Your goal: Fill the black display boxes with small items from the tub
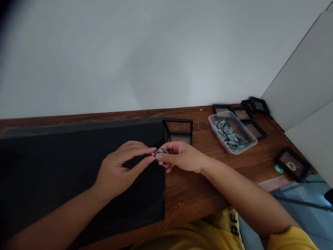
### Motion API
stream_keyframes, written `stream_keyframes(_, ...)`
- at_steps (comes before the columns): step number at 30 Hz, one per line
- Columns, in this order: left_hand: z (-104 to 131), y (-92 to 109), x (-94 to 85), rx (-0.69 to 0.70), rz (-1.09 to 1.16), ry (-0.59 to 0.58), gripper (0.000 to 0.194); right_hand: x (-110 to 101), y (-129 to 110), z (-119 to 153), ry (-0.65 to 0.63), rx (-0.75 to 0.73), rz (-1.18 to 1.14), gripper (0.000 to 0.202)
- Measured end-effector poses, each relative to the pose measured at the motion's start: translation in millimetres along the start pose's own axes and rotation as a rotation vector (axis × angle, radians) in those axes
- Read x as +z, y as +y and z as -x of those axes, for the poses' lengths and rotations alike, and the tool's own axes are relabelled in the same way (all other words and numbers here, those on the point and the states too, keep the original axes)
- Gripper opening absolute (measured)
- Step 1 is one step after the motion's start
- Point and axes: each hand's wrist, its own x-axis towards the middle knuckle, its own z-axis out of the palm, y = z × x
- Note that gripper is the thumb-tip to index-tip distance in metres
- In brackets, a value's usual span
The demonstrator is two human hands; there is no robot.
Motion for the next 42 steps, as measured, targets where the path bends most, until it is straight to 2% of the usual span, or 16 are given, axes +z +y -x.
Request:
stream_keyframes(6, 0, -1, -1.1, -0.049, 0.042, 0.010, 0.008, -2, -2, 2, -0.004, 0.006, 0.008, 0.045)
stream_keyframes(13, 1, -1, 0.8, -0.120, 0.085, -0.005, 0.009, 1, -3, 2, 0.071, 0.025, -0.003, 0.049)
stream_keyframes(19, 2, -1, 0.7, -0.176, 0.109, -0.003, 0.011, -7, -5, 3, 0.112, -0.019, 0.039, 0.034)
stream_keyframes(23, 2, -4, 0.7, -0.239, 0.129, 0.025, 0.011, -19, -10, 5, 0.200, -0.048, 0.105, 0.024)
stream_keyframes(30, 1, -14, 6.8, -0.317, 0.138, 0.070, 0.015, -36, -17, 4, 0.358, -0.113, 0.399, 0.003)
stream_keyframes(36, -6, -14, 9.3, -0.352, 0.155, 0.066, 0.015, -35, -16, 5, 0.405, -0.107, 0.872, 0.014)
stream_keyframes(42, -19, -17, 12.6, -0.410, 0.089, 0.032, 0.026, -34, -18, 7, 0.414, -0.056, 1.071, 0.019)
